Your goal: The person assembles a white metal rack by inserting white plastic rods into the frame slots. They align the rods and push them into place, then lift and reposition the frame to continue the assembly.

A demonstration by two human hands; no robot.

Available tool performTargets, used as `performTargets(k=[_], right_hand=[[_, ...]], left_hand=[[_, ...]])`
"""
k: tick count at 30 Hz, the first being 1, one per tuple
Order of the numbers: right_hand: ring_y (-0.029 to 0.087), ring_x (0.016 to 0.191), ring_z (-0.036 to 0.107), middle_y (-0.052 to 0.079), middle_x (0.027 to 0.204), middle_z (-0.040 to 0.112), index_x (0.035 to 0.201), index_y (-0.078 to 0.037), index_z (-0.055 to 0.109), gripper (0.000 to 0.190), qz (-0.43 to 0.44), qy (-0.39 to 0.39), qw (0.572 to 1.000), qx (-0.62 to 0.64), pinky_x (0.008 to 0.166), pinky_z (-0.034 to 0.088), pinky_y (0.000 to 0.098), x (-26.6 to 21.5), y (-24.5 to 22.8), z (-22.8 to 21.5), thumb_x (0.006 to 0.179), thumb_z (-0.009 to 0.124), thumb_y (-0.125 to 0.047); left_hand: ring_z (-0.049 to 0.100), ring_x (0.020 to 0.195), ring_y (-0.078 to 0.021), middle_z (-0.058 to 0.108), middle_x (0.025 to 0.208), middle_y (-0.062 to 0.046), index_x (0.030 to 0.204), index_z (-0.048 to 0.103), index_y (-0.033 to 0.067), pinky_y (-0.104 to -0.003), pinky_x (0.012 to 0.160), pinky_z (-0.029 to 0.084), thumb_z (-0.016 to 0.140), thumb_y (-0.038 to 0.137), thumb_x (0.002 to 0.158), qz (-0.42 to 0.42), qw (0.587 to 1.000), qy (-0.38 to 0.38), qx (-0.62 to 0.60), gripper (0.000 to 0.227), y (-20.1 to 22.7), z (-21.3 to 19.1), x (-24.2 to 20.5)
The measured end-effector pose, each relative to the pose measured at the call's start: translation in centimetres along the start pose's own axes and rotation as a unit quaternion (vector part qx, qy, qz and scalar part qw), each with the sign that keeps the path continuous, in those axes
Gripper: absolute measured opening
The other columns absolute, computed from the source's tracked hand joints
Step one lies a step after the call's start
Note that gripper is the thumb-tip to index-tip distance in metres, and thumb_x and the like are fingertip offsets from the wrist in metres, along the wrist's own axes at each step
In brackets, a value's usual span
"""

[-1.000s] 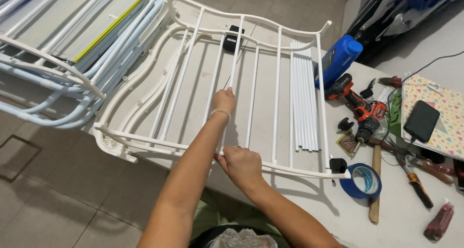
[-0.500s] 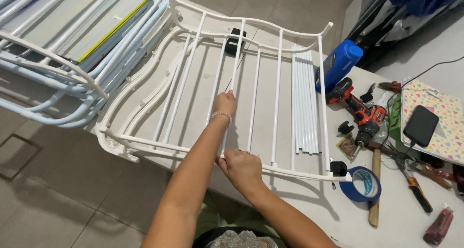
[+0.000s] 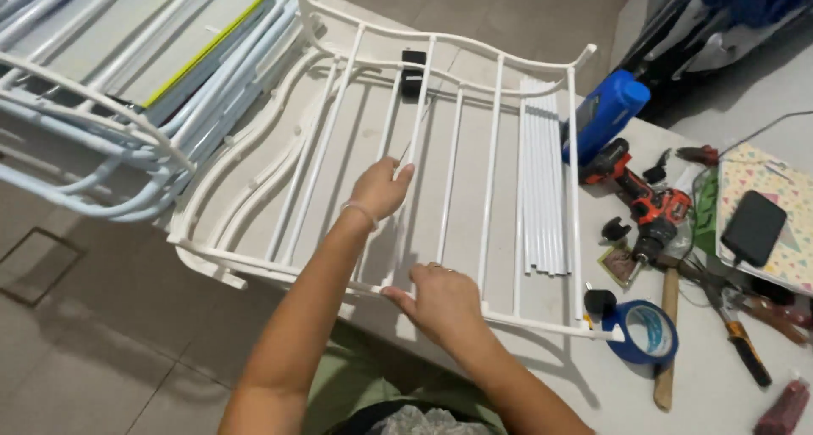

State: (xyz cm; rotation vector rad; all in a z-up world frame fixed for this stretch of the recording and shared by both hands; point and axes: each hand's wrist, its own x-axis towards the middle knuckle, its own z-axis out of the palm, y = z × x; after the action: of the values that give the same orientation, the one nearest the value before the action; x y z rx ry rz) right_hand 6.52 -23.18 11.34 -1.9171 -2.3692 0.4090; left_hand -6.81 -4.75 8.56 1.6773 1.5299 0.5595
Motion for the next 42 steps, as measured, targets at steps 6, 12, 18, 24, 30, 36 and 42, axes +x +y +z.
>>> performTargets(k=[6,12,18,24,30,36,42], right_hand=[[0.043,0.094,0.073,0.016,0.1,0.073,0.121,-0.011,0.063,0.043,-0.073,0.087,0.992,0.059,0.084,0.056,0.0517,3.1,-0.1,-3.6,0.106,0.045,-0.047],[0.041,0.098,0.074,0.014,0.098,0.077,0.117,-0.005,0.069,0.045,-0.095,-0.095,0.962,0.239,0.083,0.057,0.0533,7.4,-7.8,-3.8,0.107,0.04,-0.039],[0.037,0.083,0.075,0.013,0.082,0.068,0.099,-0.009,0.066,0.012,-0.357,0.191,0.909,-0.102,0.087,0.056,0.0484,13.2,-9.6,3.2,0.099,0.061,-0.02],[0.028,0.117,0.069,0.011,0.11,0.072,0.114,-0.007,0.065,0.034,-0.591,0.064,0.772,-0.226,0.122,0.033,0.0446,16.6,-8.4,4.6,0.098,0.058,-0.036],[0.032,0.087,0.07,0.01,0.084,0.062,0.111,-0.005,0.053,0.042,-0.711,0.057,0.69,-0.127,0.095,0.053,0.0437,20.8,-7.2,7.0,0.108,0.037,-0.044],[0.029,0.077,0.069,0.005,0.075,0.057,0.108,-0.007,0.052,0.04,-0.761,0.069,0.638,-0.094,0.076,0.054,0.0405,22.6,-7.4,7.9,0.107,0.039,-0.044],[0.024,0.065,0.068,0.001,0.067,0.056,0.104,-0.011,0.056,0.039,-0.787,0.039,0.613,-0.063,0.065,0.057,0.037,23.3,-7.9,7.0,0.106,0.043,-0.048]], left_hand=[[0.064,0.107,-0.0369,0.06,0.11,-0.021,0.115,0.064,-0.003,-0.045,0.094,0.053,0.056,0.008,0.105,0.167,0.906,0.367,-0.127,0.017,-0.4,-10.5,-15.9],[0.053,0.095,-0.0169,0.054,0.1,-0.004,0.112,0.049,0.008,-0.033,0.086,0.045,0.058,0.024,0.109,0.007,0.829,0.503,-0.245,0.019,-13.8,-5.4,-18.6],[0.052,0.131,-0.0339,0.061,0.127,-0.011,0.128,0.06,0.0102,-0.062,0.119,0.024,0.075,0.032,0.083,0.152,0.848,0.387,0.328,0.051,-12.1,-4.6,-19.8],[0.065,0.105,-0.0319,0.068,0.094,-0.012,0.093,0.066,0.0045,-0.058,0.115,0.036,0.084,0.054,0.06,0.26,0.844,0.274,0.38,0.062,-17.8,-5.1,-15.8],[0.062,0.081,-0.0288,0.055,0.074,-0.006,0.075,0.059,0.0111,-0.044,0.084,0.049,0.06,0.074,0.082,0.343,0.812,0.327,0.34,0.064,-18.2,-6.1,-15.3],[0.056,0.072,-0.026,0.051,0.071,-0.003,0.074,0.057,0.0148,-0.042,0.078,0.046,0.053,0.074,0.088,0.36,0.797,0.345,0.34,0.061,-19.3,-5.7,-14.5],[0.055,0.07,-0.0244,0.05,0.069,-0.003,0.072,0.055,0.0151,-0.041,0.081,0.043,0.053,0.073,0.089,0.362,0.809,0.35,0.305,0.061,-18.7,-5.9,-15.2]])
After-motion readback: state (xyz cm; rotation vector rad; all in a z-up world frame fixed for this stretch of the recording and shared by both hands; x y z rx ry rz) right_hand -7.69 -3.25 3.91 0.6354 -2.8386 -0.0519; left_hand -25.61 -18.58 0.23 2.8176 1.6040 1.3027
